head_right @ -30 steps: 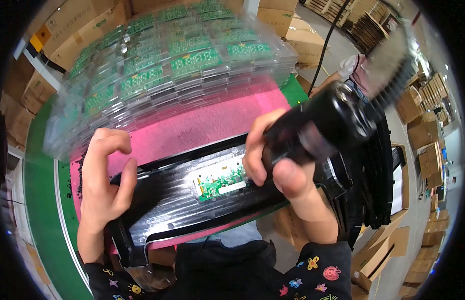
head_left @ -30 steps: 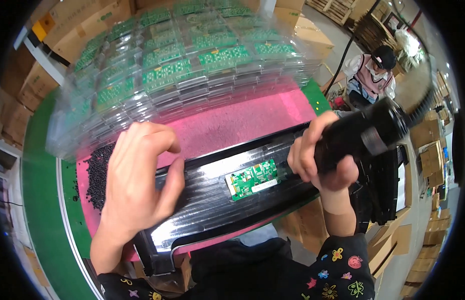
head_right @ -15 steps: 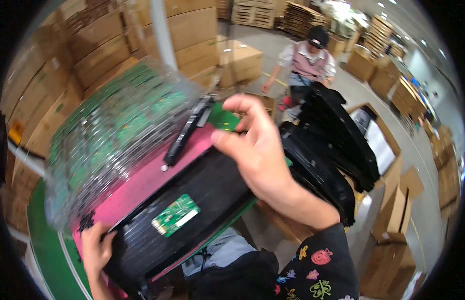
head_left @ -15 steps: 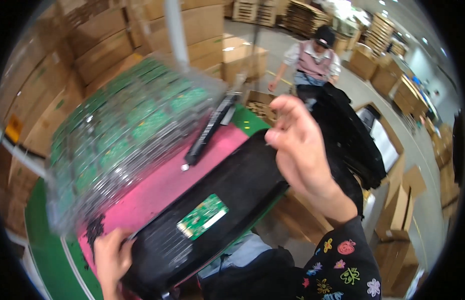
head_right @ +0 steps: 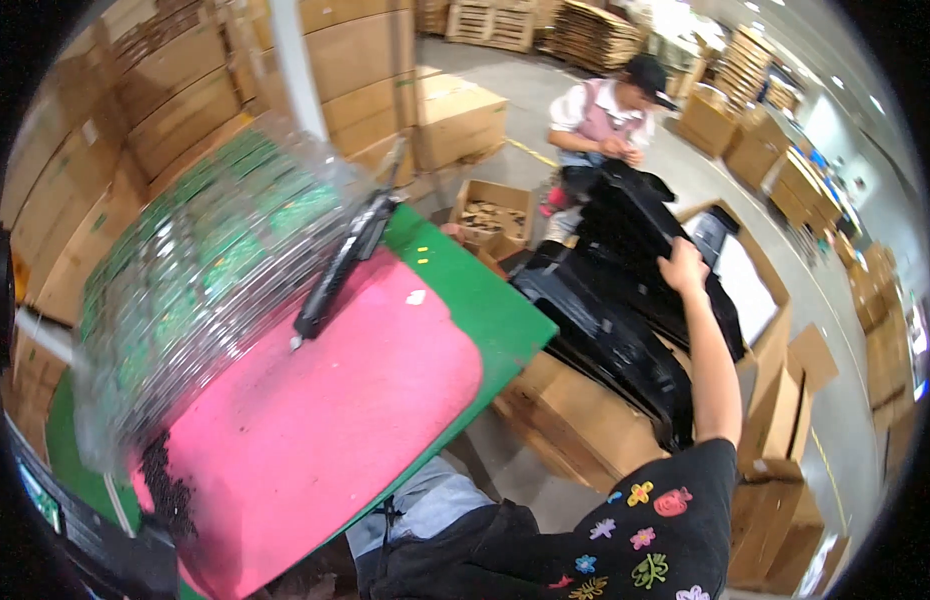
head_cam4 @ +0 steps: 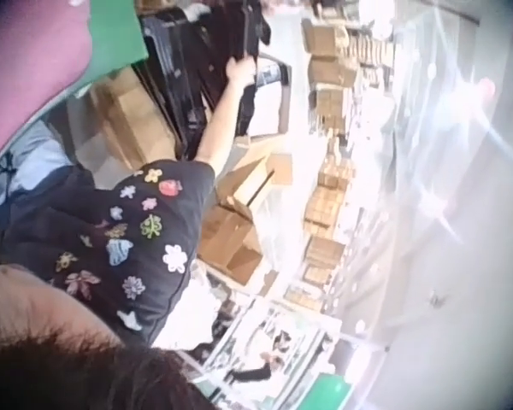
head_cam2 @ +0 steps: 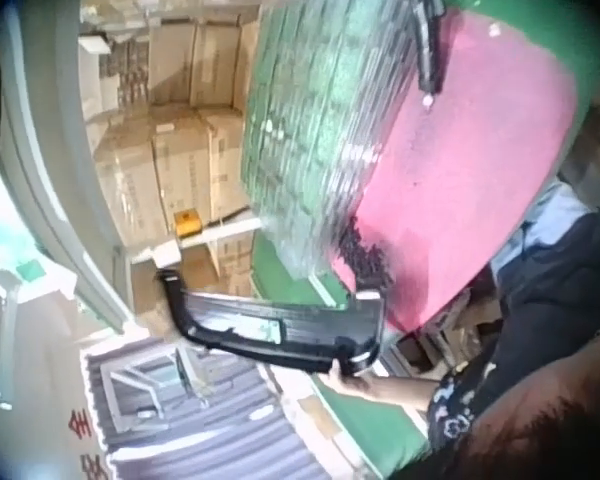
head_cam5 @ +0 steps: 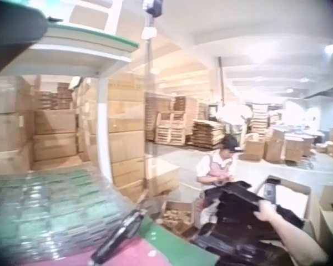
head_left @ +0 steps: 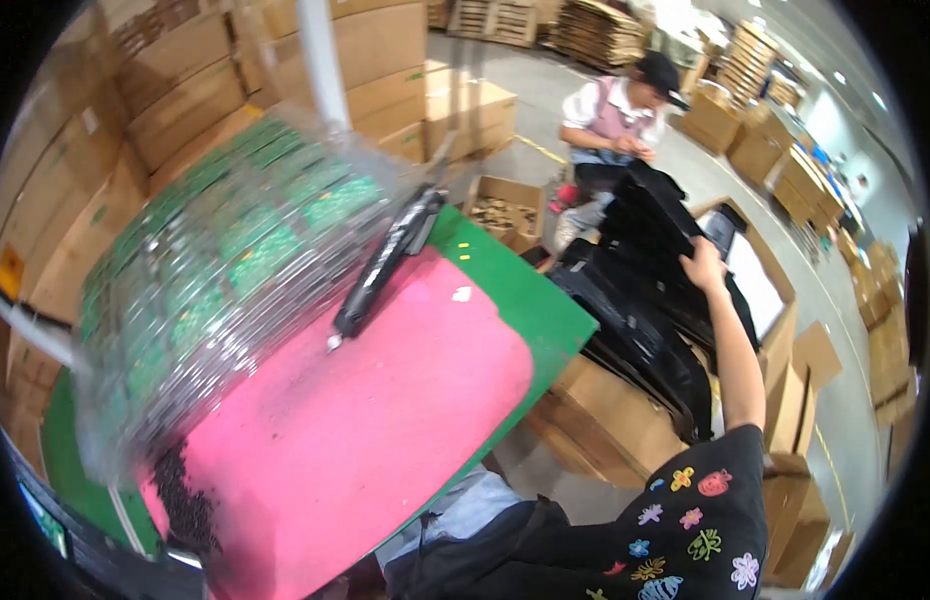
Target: Assembling a circuit board into a black plastic housing and securing it with screws using an electric screwdriver.
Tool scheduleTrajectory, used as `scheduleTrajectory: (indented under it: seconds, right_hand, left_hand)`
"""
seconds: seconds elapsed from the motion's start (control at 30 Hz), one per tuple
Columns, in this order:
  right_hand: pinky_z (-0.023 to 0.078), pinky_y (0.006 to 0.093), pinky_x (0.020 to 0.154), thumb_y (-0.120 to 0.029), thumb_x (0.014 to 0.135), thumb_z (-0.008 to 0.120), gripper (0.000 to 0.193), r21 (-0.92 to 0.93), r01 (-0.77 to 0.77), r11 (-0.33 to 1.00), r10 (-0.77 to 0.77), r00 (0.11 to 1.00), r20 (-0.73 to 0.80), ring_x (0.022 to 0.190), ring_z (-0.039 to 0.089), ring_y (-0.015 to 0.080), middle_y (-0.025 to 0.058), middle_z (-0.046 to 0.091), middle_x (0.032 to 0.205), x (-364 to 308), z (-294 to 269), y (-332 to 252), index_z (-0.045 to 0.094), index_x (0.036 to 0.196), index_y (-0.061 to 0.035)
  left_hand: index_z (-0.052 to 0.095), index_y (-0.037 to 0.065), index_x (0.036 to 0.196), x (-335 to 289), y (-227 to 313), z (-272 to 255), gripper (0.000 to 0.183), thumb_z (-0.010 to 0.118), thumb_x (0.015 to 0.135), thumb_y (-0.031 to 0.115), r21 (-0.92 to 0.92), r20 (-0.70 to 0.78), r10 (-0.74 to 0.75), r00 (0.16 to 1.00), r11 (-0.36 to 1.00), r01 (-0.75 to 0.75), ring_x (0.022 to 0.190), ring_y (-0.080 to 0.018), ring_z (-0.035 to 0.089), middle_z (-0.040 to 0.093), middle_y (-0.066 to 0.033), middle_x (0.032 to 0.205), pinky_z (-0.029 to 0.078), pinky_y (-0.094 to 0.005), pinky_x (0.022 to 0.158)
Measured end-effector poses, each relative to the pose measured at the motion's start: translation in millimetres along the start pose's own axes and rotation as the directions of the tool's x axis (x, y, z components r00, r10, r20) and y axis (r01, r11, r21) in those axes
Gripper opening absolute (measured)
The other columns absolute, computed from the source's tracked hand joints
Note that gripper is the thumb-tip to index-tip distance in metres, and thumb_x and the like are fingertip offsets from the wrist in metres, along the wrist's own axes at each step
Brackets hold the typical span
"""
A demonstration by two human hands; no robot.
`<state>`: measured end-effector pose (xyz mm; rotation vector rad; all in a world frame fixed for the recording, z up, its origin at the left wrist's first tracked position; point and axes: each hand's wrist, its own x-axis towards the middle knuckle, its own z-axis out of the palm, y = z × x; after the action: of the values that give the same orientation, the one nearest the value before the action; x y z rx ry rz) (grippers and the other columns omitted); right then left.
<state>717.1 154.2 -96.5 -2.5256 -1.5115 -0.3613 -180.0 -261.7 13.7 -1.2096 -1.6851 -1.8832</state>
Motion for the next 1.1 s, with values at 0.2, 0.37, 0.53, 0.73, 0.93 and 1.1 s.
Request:
scheduleTrajectory:
  seconds: [0.2,0.37,0.53,0.73,0.93,1.1]
  right_hand:
    - [0.047,0.0469,0.095,-0.013,0.086,0.067,0.032,0.089,0.131,0.987,-0.109,0.97,-0.218,0.114,0.059,0.0385,0.0189,0.064,0.116,-6,34,46,0.058,0.116,-0.006]
    - [0.044,0.0458,0.096,-0.017,0.097,0.055,0.032,-0.001,0.176,0.984,-0.169,0.942,-0.289,0.113,0.057,0.0391,0.0208,0.06,0.121,40,62,99,0.052,0.126,-0.0032]
    - [0.047,0.0432,0.09,-0.018,0.102,0.052,0.03,-0.011,0.401,0.916,-0.36,0.81,-0.463,0.109,0.059,0.0411,0.0248,0.059,0.116,27,1,50,0.052,0.125,0.0003]
    - [0.049,0.0369,0.086,0.006,0.092,0.059,0.032,0.072,0.792,0.606,-0.642,0.54,-0.544,0.097,0.059,0.0374,0.0209,0.059,0.107,-95,-130,-121,0.054,0.123,0.0013]
    - [0.04,0.0392,0.053,-0.008,0.066,0.067,0.028,0.106,0.994,0.04,-0.946,0.072,-0.317,0.065,0.054,0.026,0.0068,0.051,0.075,-200,-173,-224,0.063,0.093,-0.005]
    - [0.04,0.0261,0.049,-0.02,0.069,0.068,0.021,0.181,0.875,-0.449,-0.894,-0.443,-0.075,0.062,0.054,0.0126,-0.0018,0.047,0.073,-249,-198,-321,0.06,0.087,-0.0129]
  left_hand:
    - [0.06,0.0,0.101,29,-10,-49,0.023,0.064,0.084,0.015,-0.42,-0.037,-0.726,0.686,0.635,0.649,0.091,-0.025,0.07,0.07,-0.0137,0.102,0.057,-0.0384,0.086]
    - [0.062,0.004,0.104,9,-89,-107,0.021,0.06,0.088,0.018,-0.518,-0.047,-0.771,0.635,0.563,0.644,0.09,-0.0212,0.067,0.069,-0.0085,0.101,0.055,-0.0353,0.078]
    - [0.061,0.002,0.113,10,-145,-134,0.037,0.067,0.092,0.032,-0.533,-0.381,-0.729,0.569,0.676,0.509,0.094,-0.0227,0.065,0.067,-0.0109,0.107,0.054,-0.0385,0.078]
    - [0.045,-0.001,0.141,14,-129,-74,0.058,0.065,0.09,0.016,0.609,-0.674,0.015,0.739,0.577,0.544,0.12,-0.0287,0.056,0.049,-0.0171,0.14,0.047,-0.0374,0.102]
    - [0.06,0.002,0.116,15,21,155,0.031,0.061,0.084,0.001,0.12,0.426,-0.085,0.901,0.992,0.037,0.118,-0.0236,0.055,0.059,-0.0128,0.128,0.04,-0.0353,0.104]
    - [0.054,0.0,0.126,-9,52,246,0.056,0.076,0.081,0.025,-0.043,0.922,0.126,0.366,0.973,-0.225,0.122,-0.034,0.049,0.056,-0.0179,0.126,0.04,-0.0427,0.104]
